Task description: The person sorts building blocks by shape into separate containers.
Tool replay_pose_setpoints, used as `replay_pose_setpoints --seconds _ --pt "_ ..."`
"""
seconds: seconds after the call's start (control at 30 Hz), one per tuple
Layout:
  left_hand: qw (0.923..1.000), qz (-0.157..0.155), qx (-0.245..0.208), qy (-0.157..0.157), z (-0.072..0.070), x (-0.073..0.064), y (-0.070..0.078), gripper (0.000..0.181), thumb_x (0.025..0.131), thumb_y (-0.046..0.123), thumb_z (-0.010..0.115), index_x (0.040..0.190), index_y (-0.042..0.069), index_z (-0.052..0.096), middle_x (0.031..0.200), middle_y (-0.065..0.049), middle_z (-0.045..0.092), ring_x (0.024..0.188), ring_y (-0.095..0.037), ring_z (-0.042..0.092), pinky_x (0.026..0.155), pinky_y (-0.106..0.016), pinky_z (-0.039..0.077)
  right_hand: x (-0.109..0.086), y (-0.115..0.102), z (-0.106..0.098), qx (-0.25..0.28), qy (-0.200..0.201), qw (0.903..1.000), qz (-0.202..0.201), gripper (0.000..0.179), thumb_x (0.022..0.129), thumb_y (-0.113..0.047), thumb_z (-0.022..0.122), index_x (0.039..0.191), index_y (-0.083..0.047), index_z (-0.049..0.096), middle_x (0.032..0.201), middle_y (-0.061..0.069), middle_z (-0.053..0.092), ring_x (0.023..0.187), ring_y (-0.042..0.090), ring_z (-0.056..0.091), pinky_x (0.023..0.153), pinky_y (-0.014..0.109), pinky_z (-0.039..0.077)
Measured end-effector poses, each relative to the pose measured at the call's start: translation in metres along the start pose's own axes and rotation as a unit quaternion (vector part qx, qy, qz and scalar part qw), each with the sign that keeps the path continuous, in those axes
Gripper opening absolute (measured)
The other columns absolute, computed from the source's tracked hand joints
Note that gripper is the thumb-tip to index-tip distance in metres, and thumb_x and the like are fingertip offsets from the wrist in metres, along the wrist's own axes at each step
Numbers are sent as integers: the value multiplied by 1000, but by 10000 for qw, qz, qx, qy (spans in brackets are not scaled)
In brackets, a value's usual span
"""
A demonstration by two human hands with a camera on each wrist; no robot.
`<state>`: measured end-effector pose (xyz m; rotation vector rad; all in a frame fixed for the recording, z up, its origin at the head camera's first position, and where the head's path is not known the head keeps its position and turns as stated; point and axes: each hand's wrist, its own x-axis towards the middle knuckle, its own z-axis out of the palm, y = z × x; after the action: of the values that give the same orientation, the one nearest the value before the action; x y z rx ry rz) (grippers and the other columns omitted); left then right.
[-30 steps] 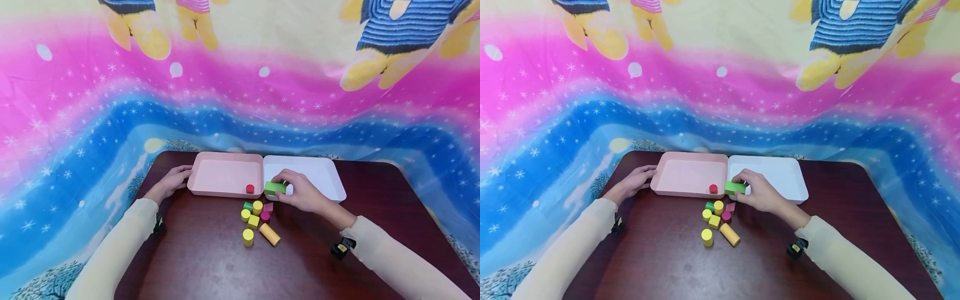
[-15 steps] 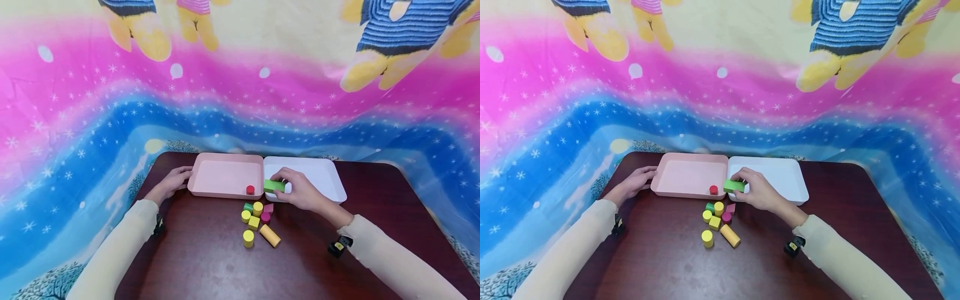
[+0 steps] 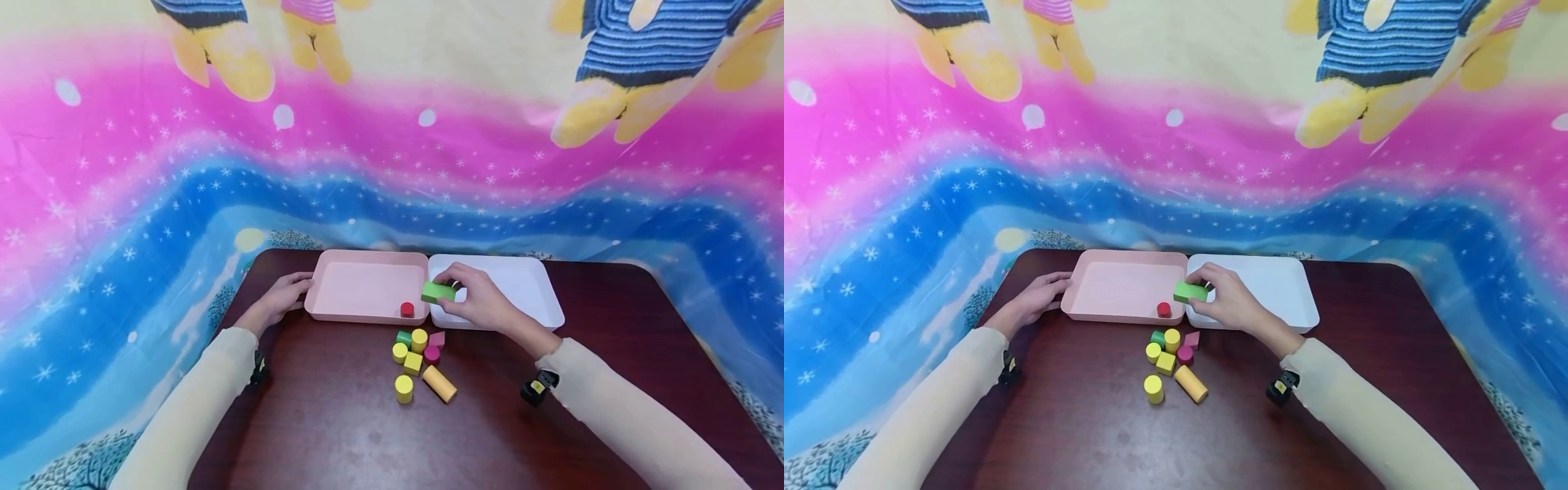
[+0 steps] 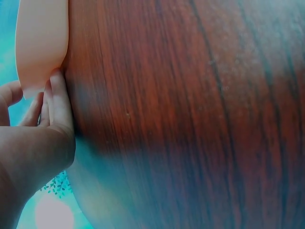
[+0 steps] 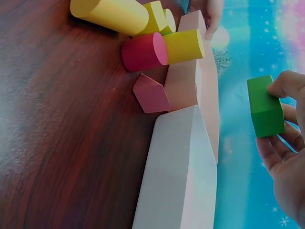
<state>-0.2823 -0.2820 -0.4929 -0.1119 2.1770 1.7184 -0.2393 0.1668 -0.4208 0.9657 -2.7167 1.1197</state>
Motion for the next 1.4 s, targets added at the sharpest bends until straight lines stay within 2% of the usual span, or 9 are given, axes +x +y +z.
replay_pose_setpoints --seconds 0.17,0.43,0.77,1.07,1.4 --pt "10000 12 -3 -20 -1 0 -1 57 116 27 46 167 7 30 165 -19 37 146 -36 46 118 -53 43 7 2 4 123 29 9999 45 33 91 -11 84 122 -13 73 113 -1 67 102 19 66 93 48 60" --pt "10000 72 9 -36 -1 0 -2 59 115 29 47 167 7 30 165 -20 37 146 -37 46 117 -54 43 18 7 6 124 98 9998 131 30 92 -12 82 121 -10 73 113 3 68 101 22 66 93 55 59" --pt "9999 107 10 -48 -1 1 -5 59 115 29 47 167 6 30 165 -20 37 146 -37 46 117 -53 44 30 11 11 128 245 9996 78 31 93 -14 83 122 -8 73 114 4 66 102 23 67 92 53 60" --pt "10000 63 72 -9 0 1 -3 57 116 28 45 167 6 31 164 -20 38 145 -37 47 117 -52 44 37 6 16 59 391 9992 96 32 93 -16 84 122 -8 74 113 3 67 102 21 66 89 41 61" --pt "10000 48 -2 5 1 -1 -1 56 116 27 45 166 7 32 164 -19 39 145 -36 48 116 -52 45 45 12 27 258 448 9986 116 31 93 -14 83 121 -5 74 112 6 67 103 25 66 91 55 60"
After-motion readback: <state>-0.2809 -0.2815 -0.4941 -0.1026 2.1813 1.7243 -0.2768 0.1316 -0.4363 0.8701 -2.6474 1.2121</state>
